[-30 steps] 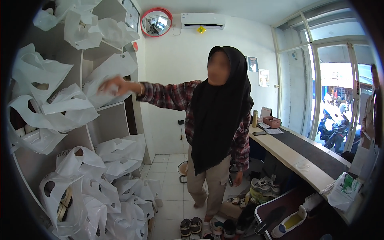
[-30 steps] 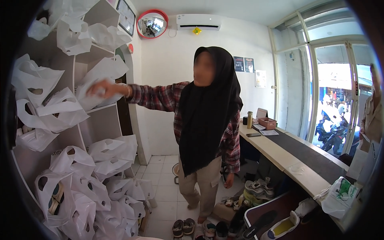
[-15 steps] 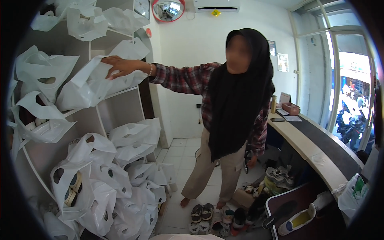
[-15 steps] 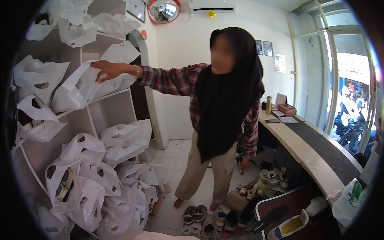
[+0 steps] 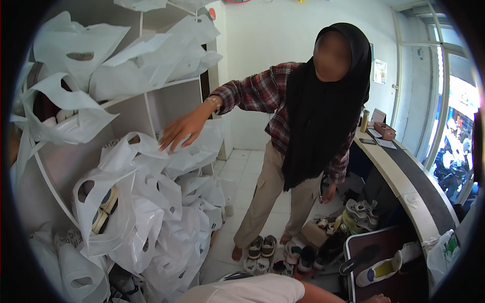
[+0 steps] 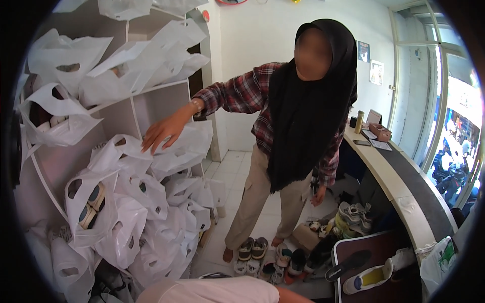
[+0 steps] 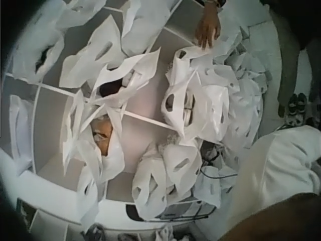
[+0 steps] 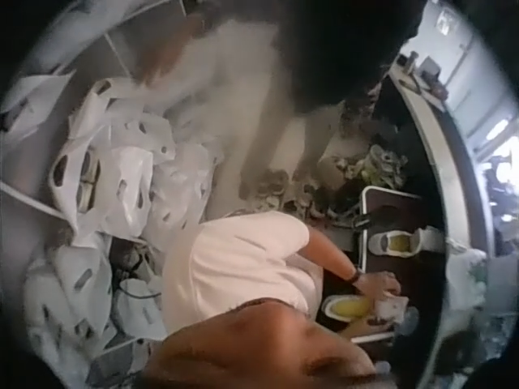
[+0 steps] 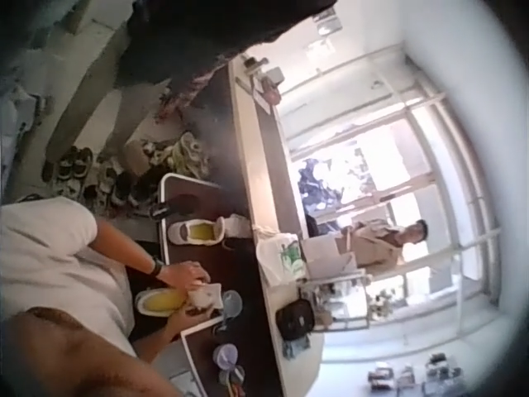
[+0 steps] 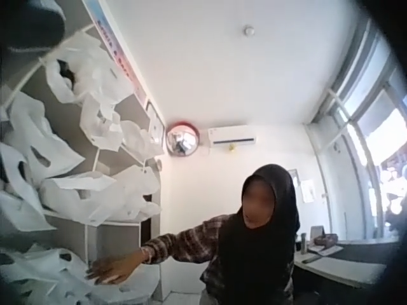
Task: Apply glue to the heel area and inner sole of a shoe, then inspect and reassemble the shoe parts.
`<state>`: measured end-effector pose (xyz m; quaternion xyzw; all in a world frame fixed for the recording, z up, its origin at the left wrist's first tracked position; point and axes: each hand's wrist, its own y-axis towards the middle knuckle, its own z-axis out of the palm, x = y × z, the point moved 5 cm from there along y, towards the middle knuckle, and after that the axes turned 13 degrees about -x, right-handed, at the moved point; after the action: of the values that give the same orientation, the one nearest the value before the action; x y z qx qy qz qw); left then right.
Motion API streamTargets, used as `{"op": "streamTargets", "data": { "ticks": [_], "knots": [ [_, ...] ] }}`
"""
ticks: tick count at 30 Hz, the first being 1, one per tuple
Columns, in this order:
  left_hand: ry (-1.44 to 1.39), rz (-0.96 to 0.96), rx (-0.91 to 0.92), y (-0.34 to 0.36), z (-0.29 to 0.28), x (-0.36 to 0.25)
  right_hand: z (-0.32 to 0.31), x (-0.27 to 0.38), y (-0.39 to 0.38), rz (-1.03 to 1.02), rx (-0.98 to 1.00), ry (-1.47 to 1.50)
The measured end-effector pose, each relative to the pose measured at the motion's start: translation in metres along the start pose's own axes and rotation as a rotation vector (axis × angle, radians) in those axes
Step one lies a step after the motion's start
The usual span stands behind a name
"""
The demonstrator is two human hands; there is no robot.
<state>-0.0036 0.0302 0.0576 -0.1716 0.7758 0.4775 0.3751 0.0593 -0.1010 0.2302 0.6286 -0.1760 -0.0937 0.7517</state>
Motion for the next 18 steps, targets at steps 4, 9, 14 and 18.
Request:
{"op": "streamTargets", "data": {
  "ticks": [4, 9, 14, 18],
  "knots": [
    [0.041, 0.055, 0.04, 0.018, -0.04, -0.032, -0.257, -0.027, -0.152, 0.392, 0.13, -1.364],
    [0.085, 0.445, -0.062, 0.045, -0.114, -0.095, -0.267, -0.042, -0.161, 0.485, 0.001, -1.173],
    [0.117, 0.533, -0.037, 0.047, -0.19, -0.134, -0.253, -0.025, -0.131, 0.427, 0.299, -1.499],
    [0.149, 0.55, -0.139, 0.024, -0.242, -0.153, -0.265, -0.034, -0.144, 0.378, 0.198, -1.339]
  ]
}}
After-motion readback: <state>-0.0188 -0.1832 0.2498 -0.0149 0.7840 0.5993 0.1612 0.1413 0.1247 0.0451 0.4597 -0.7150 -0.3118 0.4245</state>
